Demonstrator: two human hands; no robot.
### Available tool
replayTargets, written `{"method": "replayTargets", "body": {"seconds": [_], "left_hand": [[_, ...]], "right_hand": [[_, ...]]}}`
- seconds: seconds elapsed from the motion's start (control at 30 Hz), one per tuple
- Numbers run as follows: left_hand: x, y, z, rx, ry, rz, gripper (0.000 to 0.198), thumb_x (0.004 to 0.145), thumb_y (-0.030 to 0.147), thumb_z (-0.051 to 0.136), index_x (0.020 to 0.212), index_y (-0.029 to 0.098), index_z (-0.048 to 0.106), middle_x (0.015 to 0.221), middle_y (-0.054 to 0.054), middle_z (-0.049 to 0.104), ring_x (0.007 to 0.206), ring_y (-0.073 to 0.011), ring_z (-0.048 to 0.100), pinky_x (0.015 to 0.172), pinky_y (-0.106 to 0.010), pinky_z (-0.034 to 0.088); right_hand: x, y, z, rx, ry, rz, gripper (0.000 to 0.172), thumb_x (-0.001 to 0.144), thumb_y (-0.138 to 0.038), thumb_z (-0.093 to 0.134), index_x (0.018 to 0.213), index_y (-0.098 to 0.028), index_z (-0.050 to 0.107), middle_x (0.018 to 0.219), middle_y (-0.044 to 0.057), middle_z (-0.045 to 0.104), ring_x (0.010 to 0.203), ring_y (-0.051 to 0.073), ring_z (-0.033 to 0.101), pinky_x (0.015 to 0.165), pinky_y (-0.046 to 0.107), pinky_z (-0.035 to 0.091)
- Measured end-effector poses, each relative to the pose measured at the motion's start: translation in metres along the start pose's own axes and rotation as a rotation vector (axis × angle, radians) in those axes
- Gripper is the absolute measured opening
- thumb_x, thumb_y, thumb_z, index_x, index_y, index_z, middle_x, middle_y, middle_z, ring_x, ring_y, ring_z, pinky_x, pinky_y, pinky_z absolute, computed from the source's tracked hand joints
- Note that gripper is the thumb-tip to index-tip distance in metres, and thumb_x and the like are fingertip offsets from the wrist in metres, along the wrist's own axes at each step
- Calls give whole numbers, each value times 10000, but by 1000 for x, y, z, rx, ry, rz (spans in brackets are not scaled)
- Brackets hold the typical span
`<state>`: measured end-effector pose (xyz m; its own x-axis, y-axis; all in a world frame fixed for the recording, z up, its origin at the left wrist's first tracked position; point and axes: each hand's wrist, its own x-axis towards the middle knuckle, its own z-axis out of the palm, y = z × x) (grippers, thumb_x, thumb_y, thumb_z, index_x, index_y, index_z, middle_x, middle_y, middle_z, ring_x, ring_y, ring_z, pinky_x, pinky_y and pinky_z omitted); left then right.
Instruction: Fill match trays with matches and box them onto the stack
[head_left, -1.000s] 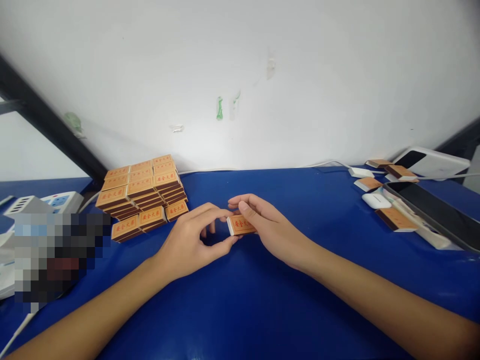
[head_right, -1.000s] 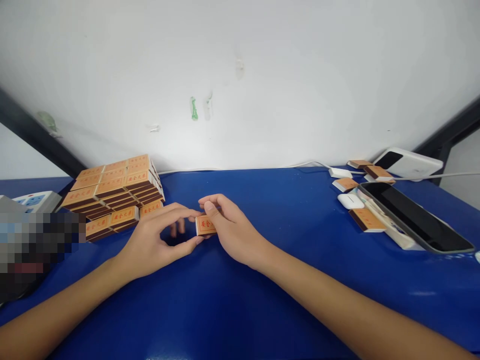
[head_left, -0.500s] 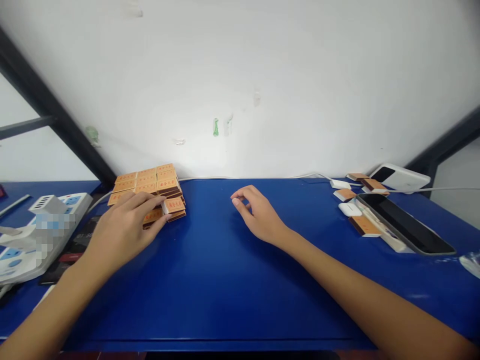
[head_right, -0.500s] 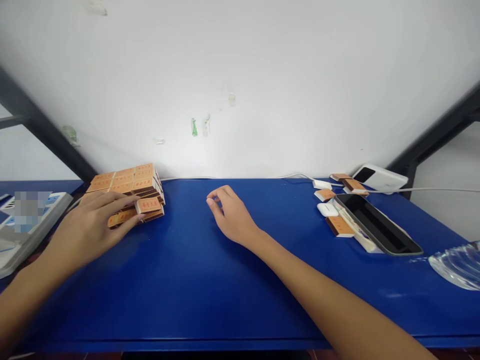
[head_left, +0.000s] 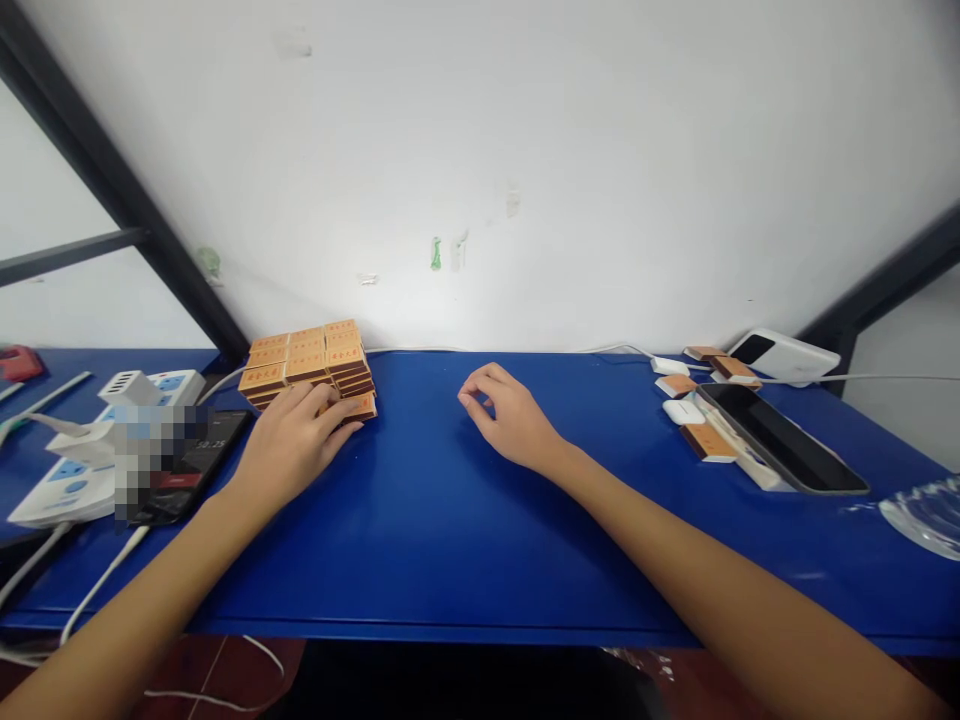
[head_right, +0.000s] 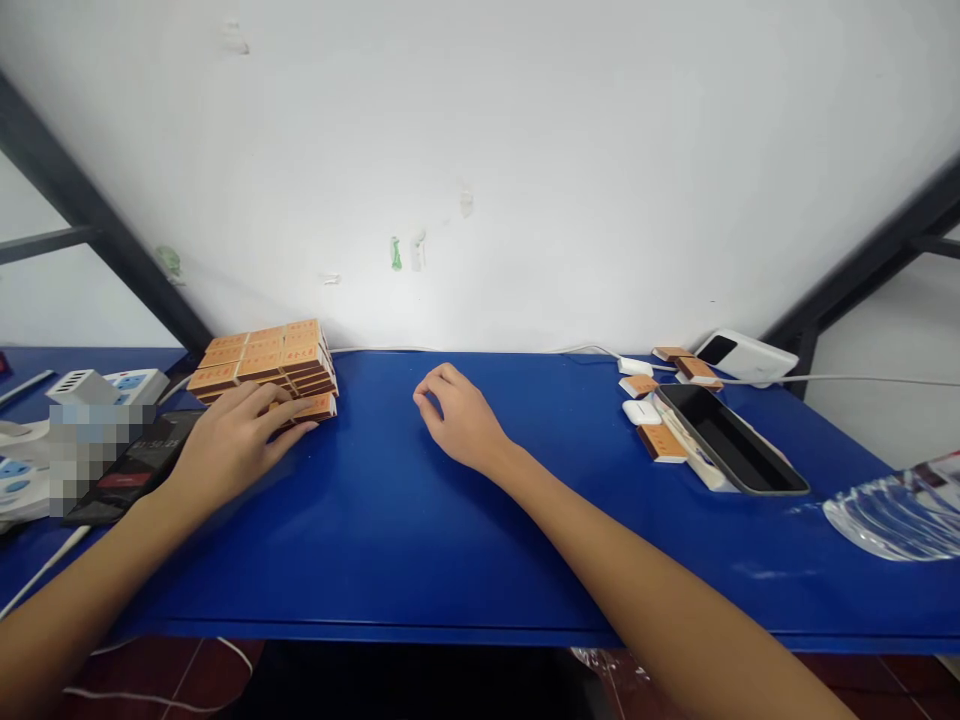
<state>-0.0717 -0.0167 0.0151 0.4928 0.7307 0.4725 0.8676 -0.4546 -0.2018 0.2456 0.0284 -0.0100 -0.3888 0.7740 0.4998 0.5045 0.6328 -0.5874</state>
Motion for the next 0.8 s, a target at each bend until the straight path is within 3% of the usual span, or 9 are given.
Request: {"method": "replayTargets", "body": {"seconds": [0.23, 0.37, 0.43, 0.5, 0.6, 0.8], "left_hand": [[13, -6, 8, 43, -16, 6, 273, 1049, 361, 527, 1104, 206, 744, 995, -116, 681, 949, -291, 618, 879, -435, 483], [2, -3, -4, 30, 19, -33, 261, 1035, 393, 549, 1073, 215, 736, 975, -111, 692, 943, -288, 626, 870, -428, 484], [-11, -1, -15, 52, 66, -135, 240, 1031, 401, 549, 1048, 230, 716, 978, -100, 699, 963, -286, 638, 829, -406, 473], [-27, 1, -27, 132, 119, -339, 278, 1035, 454, 526, 1074, 224, 679, 1004, -98, 701, 960, -299, 649, 714, -376, 419], [-49, -2, -38, 188, 70, -590, 423, 991, 606, 506, 1054, 216, 658, 952, -101, 681, 828, -323, 640, 603, -345, 270], [-60, -28, -29, 143, -108, -672, 572, 818, 797, 611, 828, 229, 682, 644, -54, 592, 544, -224, 505, 575, -314, 218]], "right_hand": [[0, -3, -1, -48, -26, -6, 181, 1030, -220, 494, 989, -193, 669, 1107, 91, 642, 998, 195, 622, 925, 346, 510], [0, -1, -2, -67, -35, -12, 184, 1030, -207, 491, 985, -182, 668, 1109, 91, 647, 981, 187, 625, 914, 336, 502], [-1, -2, -2, -95, -55, -12, 188, 1032, -188, 484, 992, -175, 667, 1095, 87, 658, 962, 181, 628, 900, 327, 494], [-1, -7, 0, -155, -103, 14, 183, 1034, -185, 491, 999, -175, 671, 1044, 74, 678, 923, 178, 630, 860, 320, 481], [4, -18, 7, -262, -212, 65, 168, 1038, -269, 549, 986, -184, 685, 960, 55, 700, 853, 183, 632, 769, 317, 453], [35, -39, 38, -370, -344, 28, 295, 1036, -454, 584, 1010, -186, 705, 1036, 87, 720, 887, 220, 671, 734, 335, 459]]}}
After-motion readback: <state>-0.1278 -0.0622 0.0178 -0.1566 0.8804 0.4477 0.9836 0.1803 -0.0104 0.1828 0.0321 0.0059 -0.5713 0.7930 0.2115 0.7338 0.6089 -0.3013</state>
